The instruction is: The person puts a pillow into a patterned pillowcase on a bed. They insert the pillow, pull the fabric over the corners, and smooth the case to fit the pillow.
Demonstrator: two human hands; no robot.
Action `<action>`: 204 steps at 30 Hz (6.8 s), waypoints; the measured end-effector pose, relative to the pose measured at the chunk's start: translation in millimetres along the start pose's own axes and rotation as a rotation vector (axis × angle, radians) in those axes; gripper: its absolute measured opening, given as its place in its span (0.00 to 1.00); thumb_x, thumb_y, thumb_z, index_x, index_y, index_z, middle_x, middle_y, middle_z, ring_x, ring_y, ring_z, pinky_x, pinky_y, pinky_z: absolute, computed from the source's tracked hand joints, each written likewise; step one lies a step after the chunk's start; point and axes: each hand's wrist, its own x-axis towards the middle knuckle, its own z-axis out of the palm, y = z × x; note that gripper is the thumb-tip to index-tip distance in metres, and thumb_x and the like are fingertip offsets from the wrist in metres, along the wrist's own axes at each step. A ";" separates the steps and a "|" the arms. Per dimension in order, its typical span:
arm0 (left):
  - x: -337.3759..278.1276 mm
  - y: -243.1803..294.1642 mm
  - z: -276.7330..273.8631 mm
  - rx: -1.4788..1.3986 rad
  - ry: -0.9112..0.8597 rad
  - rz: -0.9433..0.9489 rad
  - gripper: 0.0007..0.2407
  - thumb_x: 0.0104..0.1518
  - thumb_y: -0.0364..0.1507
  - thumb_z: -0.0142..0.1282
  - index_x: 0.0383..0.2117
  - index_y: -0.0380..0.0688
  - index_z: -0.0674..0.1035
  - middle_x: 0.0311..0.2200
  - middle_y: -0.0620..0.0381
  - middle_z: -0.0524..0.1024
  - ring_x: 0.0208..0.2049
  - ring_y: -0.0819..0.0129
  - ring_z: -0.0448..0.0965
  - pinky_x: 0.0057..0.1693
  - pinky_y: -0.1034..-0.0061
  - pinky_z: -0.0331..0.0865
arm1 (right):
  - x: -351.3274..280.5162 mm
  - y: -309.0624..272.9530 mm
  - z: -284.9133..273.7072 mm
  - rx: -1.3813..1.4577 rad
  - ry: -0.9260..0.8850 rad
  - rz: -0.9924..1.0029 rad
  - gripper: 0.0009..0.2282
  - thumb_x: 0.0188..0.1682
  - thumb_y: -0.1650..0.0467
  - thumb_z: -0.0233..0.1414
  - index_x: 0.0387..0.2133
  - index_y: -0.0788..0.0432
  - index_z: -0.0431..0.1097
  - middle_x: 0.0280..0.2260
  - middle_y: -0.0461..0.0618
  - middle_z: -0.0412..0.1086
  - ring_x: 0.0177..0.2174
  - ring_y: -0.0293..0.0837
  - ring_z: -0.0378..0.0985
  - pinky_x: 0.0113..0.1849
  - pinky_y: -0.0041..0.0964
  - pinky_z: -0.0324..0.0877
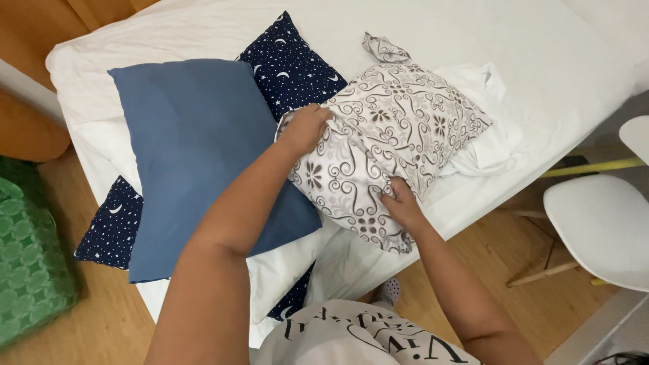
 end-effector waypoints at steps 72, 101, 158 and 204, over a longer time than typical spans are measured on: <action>-115.1 -37.6 -97.9 0.047 0.038 -0.092 0.13 0.37 0.19 0.65 0.31 0.47 0.78 0.30 0.53 0.76 0.36 0.52 0.78 0.41 0.62 0.72 | -10.3 -30.7 58.2 -0.806 -0.107 0.209 0.22 0.61 0.56 0.38 0.62 0.55 0.61 0.47 0.58 0.74 0.40 0.55 0.80 0.40 0.44 0.76; -123.7 -1.9 -54.5 -1.021 0.056 -0.720 0.15 0.59 0.17 0.35 0.42 0.46 0.77 0.34 0.62 0.77 0.32 0.73 0.79 0.40 0.74 0.81 | -133.3 -67.9 -39.6 -0.407 0.565 0.122 0.09 0.44 0.76 0.58 0.35 0.64 0.66 0.28 0.57 0.69 0.28 0.49 0.69 0.31 0.43 0.65; -36.8 193.1 40.9 -1.041 0.008 -0.319 0.15 0.57 0.32 0.64 0.45 0.38 0.74 0.37 0.52 0.80 0.40 0.68 0.78 0.48 0.76 0.70 | -33.6 -108.6 -42.0 -0.442 0.571 0.025 0.38 0.36 0.73 0.66 0.64 0.63 0.58 0.52 0.63 0.72 0.48 0.54 0.77 0.49 0.41 0.72; 180.7 142.4 130.2 -0.679 0.953 -0.845 0.17 0.56 0.32 0.65 0.47 0.33 0.79 0.42 0.52 0.82 0.40 0.69 0.81 0.48 0.76 0.74 | 132.6 115.5 -607.5 0.944 0.254 0.210 0.27 0.55 0.60 0.46 0.66 0.63 0.60 0.59 0.57 0.69 0.54 0.51 0.74 0.57 0.43 0.68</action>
